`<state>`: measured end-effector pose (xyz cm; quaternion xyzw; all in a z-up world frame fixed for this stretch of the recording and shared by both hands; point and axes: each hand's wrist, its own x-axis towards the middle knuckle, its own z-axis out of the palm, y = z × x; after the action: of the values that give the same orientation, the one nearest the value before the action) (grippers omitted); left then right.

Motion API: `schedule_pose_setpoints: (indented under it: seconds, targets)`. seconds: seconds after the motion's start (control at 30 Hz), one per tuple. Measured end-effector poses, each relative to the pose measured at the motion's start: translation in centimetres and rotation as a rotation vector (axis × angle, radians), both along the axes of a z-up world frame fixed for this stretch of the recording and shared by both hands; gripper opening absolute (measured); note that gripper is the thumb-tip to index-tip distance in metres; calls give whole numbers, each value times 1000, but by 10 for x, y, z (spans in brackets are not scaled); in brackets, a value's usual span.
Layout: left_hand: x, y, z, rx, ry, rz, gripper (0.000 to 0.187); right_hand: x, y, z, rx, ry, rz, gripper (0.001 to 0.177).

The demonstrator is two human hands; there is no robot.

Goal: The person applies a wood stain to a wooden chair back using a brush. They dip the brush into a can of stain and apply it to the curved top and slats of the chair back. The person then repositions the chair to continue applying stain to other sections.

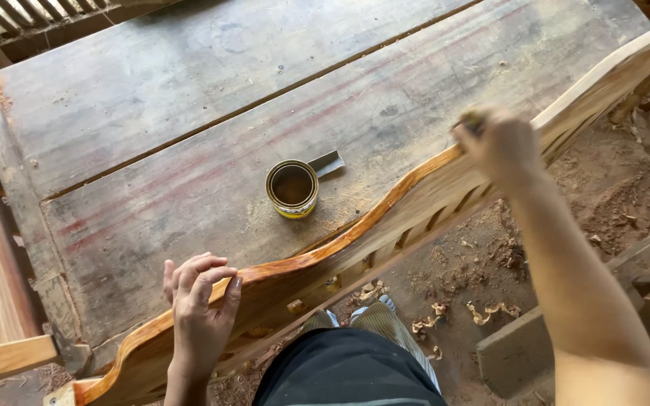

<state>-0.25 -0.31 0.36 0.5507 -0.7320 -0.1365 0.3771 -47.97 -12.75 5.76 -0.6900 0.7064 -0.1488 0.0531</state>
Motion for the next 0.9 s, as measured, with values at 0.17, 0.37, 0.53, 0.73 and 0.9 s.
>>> schedule_pose_setpoints:
  seconds: [0.17,0.37,0.53,0.73,0.9]
  targets:
    - [-7,-3,2,-7,9,-4,18,87,49,-13,-86,111,229,11]
    - [-11,-3,6,-18,10,-19,18,155,80,-60,-299,-168,417,9]
    - [-9,-3,3,-29,-3,-21,18,141,71,-82,-121,-447,327,7]
    - [-8,-5,0,-25,-6,-17,18,56,39,-27,-52,-370,-54,14]
    - [-13,-5,0,-26,12,-28,18,8,25,4,-230,-431,-171,11]
